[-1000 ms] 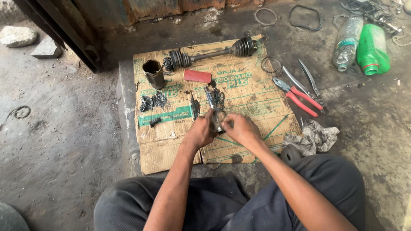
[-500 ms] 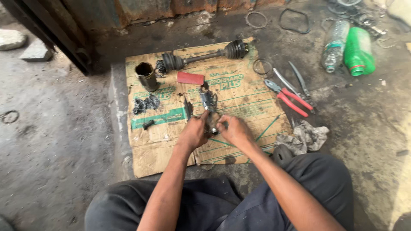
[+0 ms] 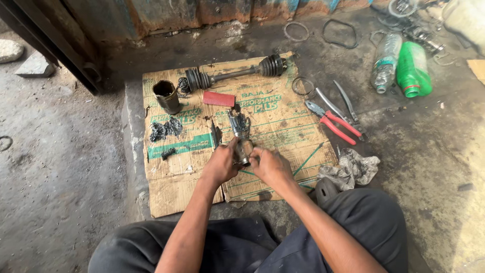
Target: The person sits on the floor and uses their hands to disassemble a greasy automotive joint, removing individual bearings and small metal components one at a time.
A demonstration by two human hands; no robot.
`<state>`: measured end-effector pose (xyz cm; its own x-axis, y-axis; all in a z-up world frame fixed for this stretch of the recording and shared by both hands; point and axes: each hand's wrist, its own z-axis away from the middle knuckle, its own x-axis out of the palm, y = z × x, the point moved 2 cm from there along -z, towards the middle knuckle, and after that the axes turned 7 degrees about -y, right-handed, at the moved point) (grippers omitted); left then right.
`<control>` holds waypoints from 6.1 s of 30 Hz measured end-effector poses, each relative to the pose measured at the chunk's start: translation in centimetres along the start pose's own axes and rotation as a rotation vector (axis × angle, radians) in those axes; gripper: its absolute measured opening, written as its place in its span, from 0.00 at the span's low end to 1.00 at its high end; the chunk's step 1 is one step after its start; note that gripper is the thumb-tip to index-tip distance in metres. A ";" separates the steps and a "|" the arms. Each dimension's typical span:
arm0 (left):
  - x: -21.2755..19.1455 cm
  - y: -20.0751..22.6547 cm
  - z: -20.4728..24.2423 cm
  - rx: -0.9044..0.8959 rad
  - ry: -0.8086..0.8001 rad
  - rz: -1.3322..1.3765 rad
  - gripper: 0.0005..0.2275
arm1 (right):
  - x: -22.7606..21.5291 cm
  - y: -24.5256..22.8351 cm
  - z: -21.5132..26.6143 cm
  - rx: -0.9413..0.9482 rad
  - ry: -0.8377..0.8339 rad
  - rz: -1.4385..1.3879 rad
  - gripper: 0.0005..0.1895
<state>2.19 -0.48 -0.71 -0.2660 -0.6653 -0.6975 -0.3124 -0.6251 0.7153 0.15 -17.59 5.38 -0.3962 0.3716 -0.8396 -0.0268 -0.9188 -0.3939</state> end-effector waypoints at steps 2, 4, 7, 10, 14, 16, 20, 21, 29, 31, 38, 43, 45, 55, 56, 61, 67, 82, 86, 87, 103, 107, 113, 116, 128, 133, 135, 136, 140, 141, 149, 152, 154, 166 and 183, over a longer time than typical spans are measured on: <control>0.0 0.0 0.2 -0.025 0.005 0.002 0.37 | 0.2 -0.4 -0.5 -0.057 0.066 0.011 0.10; -0.2 0.3 0.2 -0.046 0.002 0.013 0.37 | 0.3 -0.8 -1.2 -0.059 0.127 0.024 0.11; -0.6 1.1 0.3 -0.030 0.008 0.037 0.36 | 0.3 -0.3 -0.9 -0.059 0.128 -0.006 0.12; -1.1 1.3 0.4 -0.046 0.004 0.030 0.36 | 0.4 -0.3 -1.0 -0.037 0.091 0.027 0.14; -0.8 1.4 0.1 -0.042 -0.007 0.008 0.34 | -0.1 -0.1 -1.6 0.015 0.046 0.050 0.13; -0.8 1.3 0.0 -0.060 -0.016 0.006 0.35 | -0.5 -0.2 -1.3 -0.047 0.108 0.026 0.13; -0.6 0.9 -0.1 0.026 0.002 -0.031 0.39 | 0.3 0.1 -0.8 -0.048 0.038 0.081 0.15; -0.8 0.4 -0.2 -0.013 -0.015 -0.036 0.38 | 0.5 -0.1 -1.2 -0.022 0.023 0.077 0.16; 0.5 0.2 -0.9 0.008 -0.036 -0.118 0.37 | -0.3 0.8 -1.6 -0.001 0.167 -0.024 0.12; 0.6 -0.1 -0.8 -0.032 -0.064 -0.073 0.41 | 0.2 1.0 -0.7 0.011 0.059 -0.016 0.12; 0.4 -0.1 -0.9 -0.053 -0.054 -0.084 0.41 | -0.6 -1.4 -2.2 -0.050 0.184 0.083 0.11; -0.2 -0.4 -1.0 -0.086 -0.079 -0.070 0.42 | 0.0 -0.9 -1.0 -0.061 0.090 0.065 0.11; 0.0 -0.5 -0.7 -0.083 -0.083 -0.075 0.43 | 0.7 -0.6 -0.7 -0.016 0.037 0.071 0.11; -0.6 0.6 -1.1 -0.079 -0.086 -0.087 0.42 | 0.1 -0.6 -0.7 -0.030 0.086 0.047 0.10; -0.4 0.5 -1.0 -0.073 -0.079 -0.078 0.42 | 0.1 -0.6 -0.8 -0.040 0.100 0.099 0.11; -0.7 0.3 -1.3 -0.131 -0.141 -0.142 0.41 | -0.2 -1.1 -1.7 -0.062 0.155 0.072 0.10; -0.9 0.8 -1.1 -0.052 -0.113 -0.154 0.44 | -0.2 -0.4 -0.4 -0.040 0.132 0.106 0.09; -0.3 1.0 -1.3 -0.093 -0.130 -0.104 0.42 | -0.7 0.0 -1.7 -0.029 0.058 0.125 0.12; -0.9 1.2 -0.8 -0.080 -0.120 -0.106 0.41 | -0.7 -0.8 -1.0 -0.078 0.172 0.076 0.09; -0.7 1.2 -0.8 -0.094 -0.129 -0.102 0.41 | -0.4 -0.5 -0.8 -0.050 0.113 0.105 0.10; -0.8 1.1 -1.4 -0.076 -0.146 -0.123 0.40 | -0.7 -0.4 -2.0 -0.020 0.038 0.158 0.14; -0.9 1.5 -0.9 -0.128 -0.174 -0.110 0.40 | -1.0 -0.3 -1.4 -0.021 0.083 0.070 0.13; -0.8 1.0 -1.1 -0.038 -0.101 -0.075 0.40 | -0.5 -0.4 -2.1 0.011 -0.011 0.150 0.08; -0.3 0.9 -1.3 -0.069 -0.180 -0.164 0.41 | -0.8 -0.4 -2.0 -0.045 0.139 0.125 0.13; 0.5 0.2 -2.1 -0.002 -0.106 -0.121 0.39 | -0.2 0.5 -2.6 0.058 0.128 0.162 0.13; 0.4 -0.6 -1.7 -0.016 -0.090 -0.066 0.39 | -0.2 -0.8 -2.0 -0.013 0.101 0.155 0.20; -0.2 -1.1 -1.2 -0.029 -0.091 -0.043 0.39 | 0.0 -1.5 -2.0 -0.006 0.081 0.161 0.21; 0.1 -0.9 -1.5 -0.023 -0.093 -0.044 0.39 | -0.2 -1.1 -1.9 0.003 0.075 0.166 0.20; 0.3 -0.3 -1.5 0.012 -0.078 -0.049 0.40 | -0.2 -0.2 -1.4 -0.102 0.149 0.167 0.18; 0.0 -0.3 -1.4 0.007 -0.081 -0.041 0.39 | -0.1 -0.3 -1.5 -0.073 0.138 0.167 0.19; -0.2 0.0 -1.4 -0.026 -0.112 -0.082 0.41 | -0.3 -0.6 -1.6 -0.023 0.086 0.129 0.21; -0.5 0.3 -1.4 0.042 -0.065 0.077 0.40 | -0.5 -0.5 -1.9 -0.080 0.152 0.128 0.23; -0.6 0.5 -1.3 -0.005 -0.096 0.046 0.41 | -0.5 -0.3 -2.0 -0.044 0.100 0.159 0.17; -1.6 1.3 -1.3 -0.023 -0.109 -0.040 0.37 | -1.0 -0.8 -1.9 0.003 0.060 0.119 0.18; -0.9 1.3 -1.0 -0.122 -0.137 -0.081 0.43 | -2.0 -0.2 -0.8 0.038 -0.045 0.045 0.14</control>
<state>2.94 -1.05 0.91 -0.3686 -0.5542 -0.7463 -0.2270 -0.7248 0.6504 1.70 -18.02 6.81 -0.4385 0.3242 -0.8382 -0.0428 -0.9392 -0.3408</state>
